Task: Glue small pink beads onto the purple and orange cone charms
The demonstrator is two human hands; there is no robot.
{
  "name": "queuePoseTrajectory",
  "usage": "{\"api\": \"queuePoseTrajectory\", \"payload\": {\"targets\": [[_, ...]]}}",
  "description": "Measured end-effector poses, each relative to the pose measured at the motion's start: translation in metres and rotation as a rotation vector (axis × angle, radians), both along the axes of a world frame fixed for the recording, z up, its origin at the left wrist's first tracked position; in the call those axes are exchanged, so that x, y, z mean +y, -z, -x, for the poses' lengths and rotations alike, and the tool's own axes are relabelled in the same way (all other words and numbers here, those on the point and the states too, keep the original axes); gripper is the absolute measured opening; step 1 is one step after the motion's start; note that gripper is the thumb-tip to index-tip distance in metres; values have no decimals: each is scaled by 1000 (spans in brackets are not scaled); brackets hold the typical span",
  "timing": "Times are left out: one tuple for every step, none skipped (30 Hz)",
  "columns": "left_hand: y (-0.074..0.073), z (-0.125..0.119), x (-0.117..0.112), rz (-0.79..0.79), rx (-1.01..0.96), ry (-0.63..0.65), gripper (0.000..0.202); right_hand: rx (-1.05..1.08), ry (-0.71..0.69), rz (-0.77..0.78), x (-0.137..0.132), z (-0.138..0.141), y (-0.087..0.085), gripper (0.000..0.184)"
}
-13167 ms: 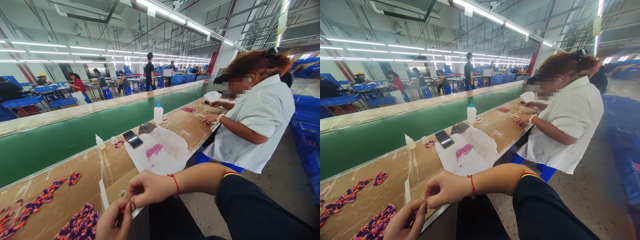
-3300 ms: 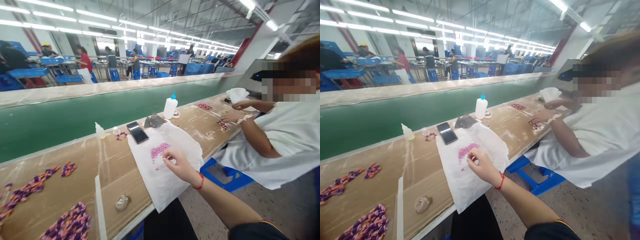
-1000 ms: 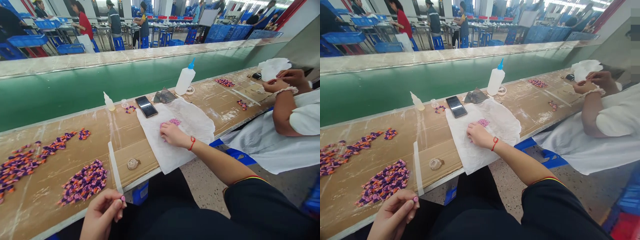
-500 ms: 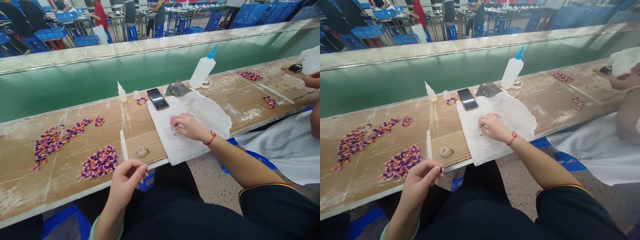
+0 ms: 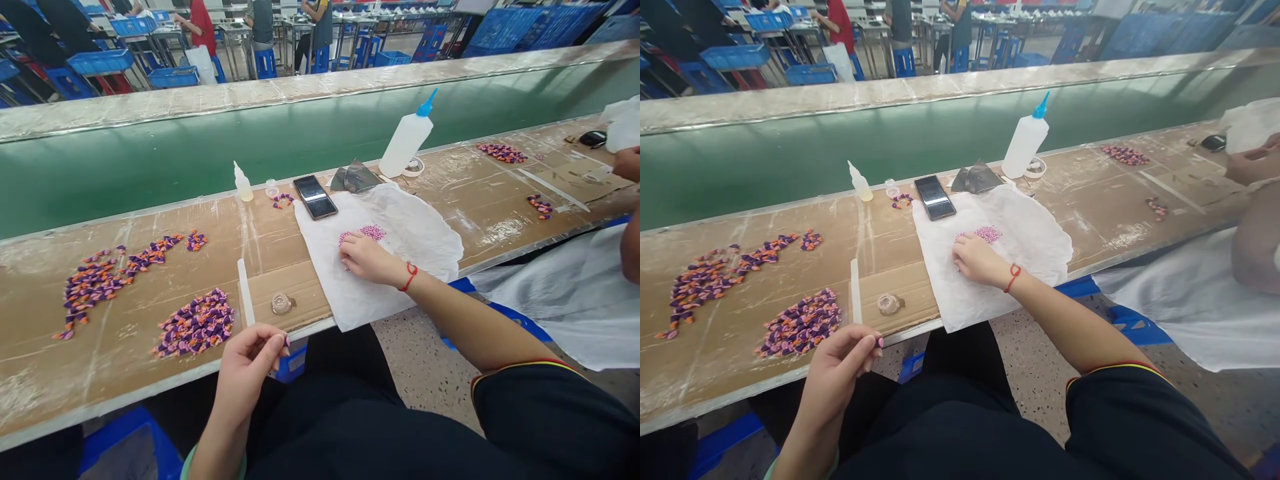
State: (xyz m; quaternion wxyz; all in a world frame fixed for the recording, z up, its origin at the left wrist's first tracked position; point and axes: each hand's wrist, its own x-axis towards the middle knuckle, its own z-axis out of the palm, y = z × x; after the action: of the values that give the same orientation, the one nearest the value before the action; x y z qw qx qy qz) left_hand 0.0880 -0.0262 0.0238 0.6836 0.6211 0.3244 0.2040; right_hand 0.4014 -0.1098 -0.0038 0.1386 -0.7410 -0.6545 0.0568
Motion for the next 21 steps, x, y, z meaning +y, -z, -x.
{"api": "queuePoseTrajectory", "payload": {"targets": [[-1, -1, -1, -5, 1, -9, 27, -10, -4, 3, 0, 1, -1, 13], [-2, -3, -2, -13, 0, -18, 26, -19, -8, 3, 0, 3, -3, 13], [-3, -5, -2, -26, -4, -21, 25, -23, -14, 0, -1, 5, -6, 14], [-5, -9, -2, -42, -6, -15, 24, -23, -26, -5, -2, 8, -10, 14], [-7, -13, -2, -59, -3, -1, 23, -17, -43, -11, -3, 13, -15, 15], [-10, -17, -2, -76, 1, 22, 22, -7, -67, -16, -4, 18, -21, 15], [-14, -23, -2, -92, 4, 45, 21, 10, -101, -25, -6, 25, -28, 15], [-17, -29, -2, -106, 4, 63, 20, 34, -142, -40, -8, 33, -36, 15], [-20, -35, -2, -116, -1, 79, 19, 63, -188, -62, -9, 41, -44, 15], [-23, -41, -2, -121, -13, 95, 19, 98, -242, -99, -11, 50, -53, 15], [-26, -47, -2, -120, -28, 109, 18, 128, -287, -134, -11, 58, -60, 14], [-28, -51, -3, -112, -41, 118, 18, 149, -326, -164, -12, 65, -68, 14], [-29, -55, -3, -98, -51, 123, 18, 159, -357, -186, -12, 72, -74, 14], [-29, -57, -4, -82, -58, 126, 18, 157, -379, -196, -12, 78, -79, 14], [-30, -58, -4, -68, -63, 129, 20, 148, -399, -198, -12, 82, -83, 15], [-29, -59, -5, -55, -67, 131, 21, 135, -415, -193, -12, 86, -86, 16], [-29, -58, -5, -45, -72, 136, 23, 123, -428, -183, -11, 88, -88, 16], [-29, -57, -5, -36, -79, 141, 25, 112, -439, -171, -11, 90, -90, 17], [-28, -57, -4, -30, -87, 149, 27, 98, -444, -159, -11, 92, -91, 17], [-28, -56, -4, -27, -96, 153, 28, 80, -445, -149, -11, 93, -92, 17], [-28, -55, -4, -28, -102, 155, 28, 55, -442, -142, -10, 95, -92, 17]]}}
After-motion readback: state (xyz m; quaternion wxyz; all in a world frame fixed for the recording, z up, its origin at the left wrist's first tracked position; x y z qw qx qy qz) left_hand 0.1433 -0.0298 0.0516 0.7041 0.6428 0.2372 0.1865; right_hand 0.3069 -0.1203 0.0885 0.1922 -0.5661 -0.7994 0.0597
